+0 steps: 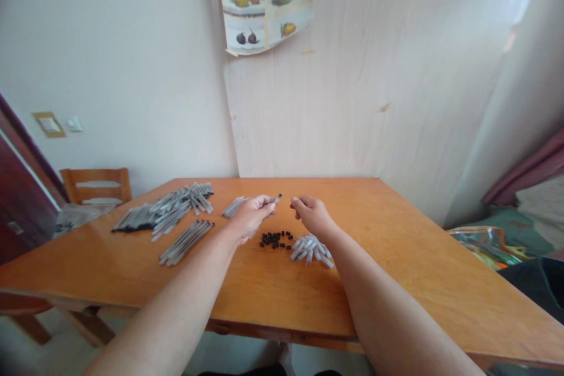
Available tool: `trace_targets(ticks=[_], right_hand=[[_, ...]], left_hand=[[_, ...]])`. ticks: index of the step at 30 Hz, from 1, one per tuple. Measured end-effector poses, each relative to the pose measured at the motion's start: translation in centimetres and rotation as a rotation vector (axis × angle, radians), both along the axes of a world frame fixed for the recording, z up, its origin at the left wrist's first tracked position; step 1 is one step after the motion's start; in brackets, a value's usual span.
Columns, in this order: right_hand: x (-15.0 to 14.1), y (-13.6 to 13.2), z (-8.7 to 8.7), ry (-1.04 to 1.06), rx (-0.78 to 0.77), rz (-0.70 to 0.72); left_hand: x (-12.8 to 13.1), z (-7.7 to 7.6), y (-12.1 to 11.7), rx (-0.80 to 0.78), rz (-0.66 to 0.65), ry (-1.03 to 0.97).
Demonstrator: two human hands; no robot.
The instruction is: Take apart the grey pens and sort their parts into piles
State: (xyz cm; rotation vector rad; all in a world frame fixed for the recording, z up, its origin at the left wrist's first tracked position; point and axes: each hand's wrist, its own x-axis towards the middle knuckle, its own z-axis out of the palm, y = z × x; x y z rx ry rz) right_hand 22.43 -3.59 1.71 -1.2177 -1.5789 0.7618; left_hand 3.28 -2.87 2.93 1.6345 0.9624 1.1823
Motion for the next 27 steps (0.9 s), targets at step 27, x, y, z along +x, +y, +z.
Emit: trace_targets(ticks=[27], right_hand=[[-1.3,-2.0,0.7,0.181,-0.349,0.363]], left_hand=[[0.3,-1.1,0.1,-0.285,-0.123,-0.629]])
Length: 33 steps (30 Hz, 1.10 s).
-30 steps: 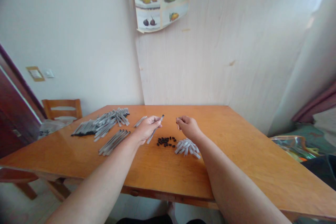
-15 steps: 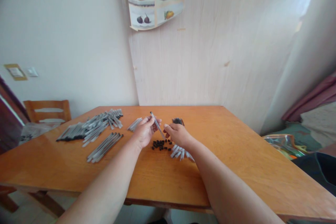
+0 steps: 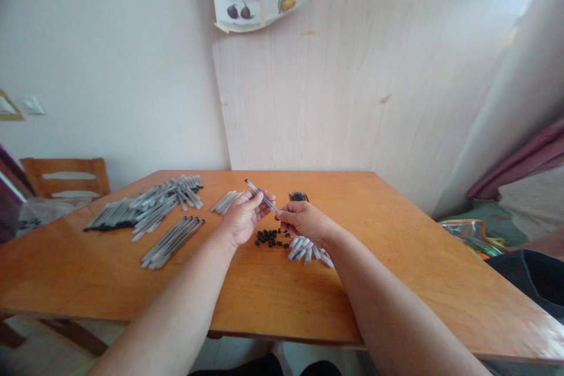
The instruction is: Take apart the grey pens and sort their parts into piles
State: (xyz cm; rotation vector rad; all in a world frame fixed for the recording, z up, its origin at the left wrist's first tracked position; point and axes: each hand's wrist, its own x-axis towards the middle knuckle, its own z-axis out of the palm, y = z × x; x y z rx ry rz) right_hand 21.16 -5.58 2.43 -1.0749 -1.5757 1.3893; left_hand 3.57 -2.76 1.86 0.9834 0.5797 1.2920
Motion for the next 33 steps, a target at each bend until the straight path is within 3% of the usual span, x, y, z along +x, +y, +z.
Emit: trace_targets(ticks=[10,22,25,29,33], right_hand=[[0.7,-0.2,1.4,-0.127,0.017,-0.047],[0.6,0.3,0.6,-0.218,0.108,-0.076],[1.0,0.3,0.4,-0.317,0.180,-0.122],[2.1,0.3,0.5,-0.409,0.253,-0.177],[3.6,0.9,0.9,-0.475,0.278,-0.187]], left_hand=[[1.7,0.2,-0.3,-0.057,0.120,-0.037],[2.6,0.1,-0.3,-0.104,0.229,-0.046],[1.8,0.3,0.3,-0.126,0.278,-0.053],[-1.2,0.8,1.7,-0.171,0.468,-0.152],[-2.5,0.8,2.2,-0.127,0.480,-0.147]])
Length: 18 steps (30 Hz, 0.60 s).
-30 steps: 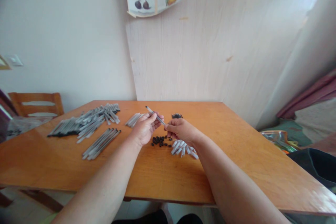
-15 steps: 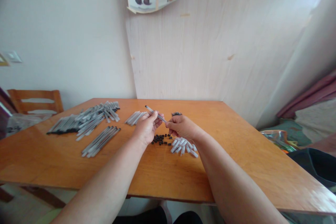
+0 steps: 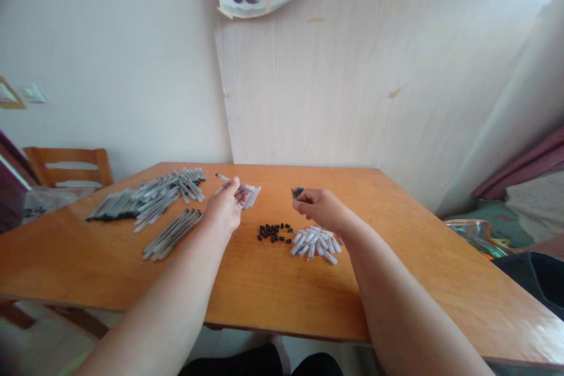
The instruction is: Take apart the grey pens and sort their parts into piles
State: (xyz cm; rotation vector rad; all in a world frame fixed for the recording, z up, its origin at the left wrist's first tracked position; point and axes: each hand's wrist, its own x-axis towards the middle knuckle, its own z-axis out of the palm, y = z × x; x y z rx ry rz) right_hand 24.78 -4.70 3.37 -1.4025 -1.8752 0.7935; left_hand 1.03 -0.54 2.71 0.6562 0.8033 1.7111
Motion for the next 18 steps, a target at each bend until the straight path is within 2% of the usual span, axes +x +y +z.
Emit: trace_targets(ticks=[3,6,12,18], right_hand=[[1.6,0.8,0.0,-0.227,0.059,-0.100],[3.3,1.6,-0.5,-0.392,0.045,-0.145],[5.4,2.3,-1.4,-0.547,-0.065,-0.131],[6.5,2.5,-1.7,-0.538,-0.198,-0.104]], left_hand=[[0.6,-0.5,-0.1,-0.004,-0.039,0.057],[1.1,-0.9,-0.1,-0.027,-0.048,0.159],[0.9,-1.4,-0.1,0.026,0.036,0.339],[1.2,-1.1,-0.7,0.039,-0.067,0.312]])
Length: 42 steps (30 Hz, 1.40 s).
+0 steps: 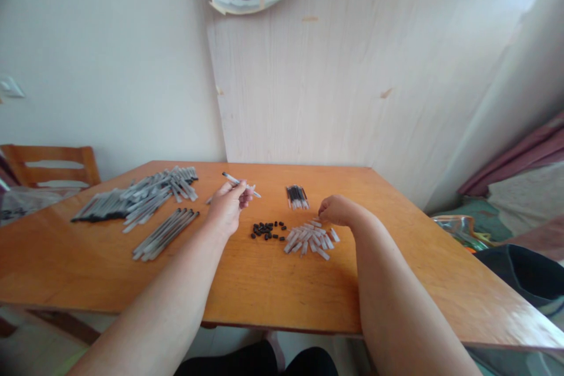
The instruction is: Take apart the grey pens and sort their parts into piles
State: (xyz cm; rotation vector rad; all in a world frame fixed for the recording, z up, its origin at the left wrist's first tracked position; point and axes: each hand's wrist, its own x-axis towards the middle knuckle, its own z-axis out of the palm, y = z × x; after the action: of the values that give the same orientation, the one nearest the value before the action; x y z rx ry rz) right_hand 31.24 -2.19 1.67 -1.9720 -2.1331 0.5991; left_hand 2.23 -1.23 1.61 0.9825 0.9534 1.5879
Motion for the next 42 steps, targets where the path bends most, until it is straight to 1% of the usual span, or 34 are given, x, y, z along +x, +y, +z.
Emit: trace_targets(ticks=[2,5,8,12,17,19,21,25,29,31,33,36,38,42], right_hand=[[0.1,0.1,-0.1,0.001,0.010,-0.012],[0.0,0.3,-0.1,0.010,0.082,-0.031],[-0.5,0.3,-0.1,0.040,0.124,-0.009],[-1.4,-0.1,0.2,0.031,0.069,0.031],[-2.0,-0.8,0.9,-0.049,-0.023,-0.003],[-1.9,-0.8,1.0,-0.052,-0.017,-0.017],[-1.9,-0.6,1.0,-0.024,0.032,-0.038],[-2.4,-0.1,0.8,0.107,0.175,-0.073],[-5.0,-0.8,0.8,0.304,0.246,-0.043],[-6.9,-1.6,0.8,0.429,0.238,0.002],[-8.6,-2.3,0.8,0.537,0.189,0.065],[-10.4,-3.1,0.5,0.666,0.145,0.122],[-11.1,-3.3,0.3,0.761,0.102,0.124],[-11.5,-3.4,0.1,0.906,0.026,0.074]], left_hand=[[0.2,0.2,-0.2,-0.002,-0.040,-0.030],[0.4,0.4,-0.4,0.011,-0.100,-0.077],[0.5,0.8,-0.6,0.014,-0.160,-0.106],[0.4,1.2,-0.9,-0.041,-0.233,-0.177],[0.1,1.3,-1.0,-0.150,-0.275,-0.210],[0.0,1.1,-0.8,-0.179,-0.274,-0.209],[0.1,0.8,-0.6,-0.198,-0.265,-0.207],[0.3,0.4,-0.4,-0.166,-0.241,-0.182],[0.6,0.1,-0.6,-0.104,-0.216,-0.169],[0.8,0.0,-0.7,-0.085,-0.220,-0.165],[0.9,-0.1,-0.8,-0.071,-0.240,-0.157],[1.1,-0.2,-0.9,-0.064,-0.274,-0.164],[1.2,-0.2,-1.1,-0.058,-0.297,-0.176],[1.5,-0.1,-1.4,-0.039,-0.349,-0.177]])
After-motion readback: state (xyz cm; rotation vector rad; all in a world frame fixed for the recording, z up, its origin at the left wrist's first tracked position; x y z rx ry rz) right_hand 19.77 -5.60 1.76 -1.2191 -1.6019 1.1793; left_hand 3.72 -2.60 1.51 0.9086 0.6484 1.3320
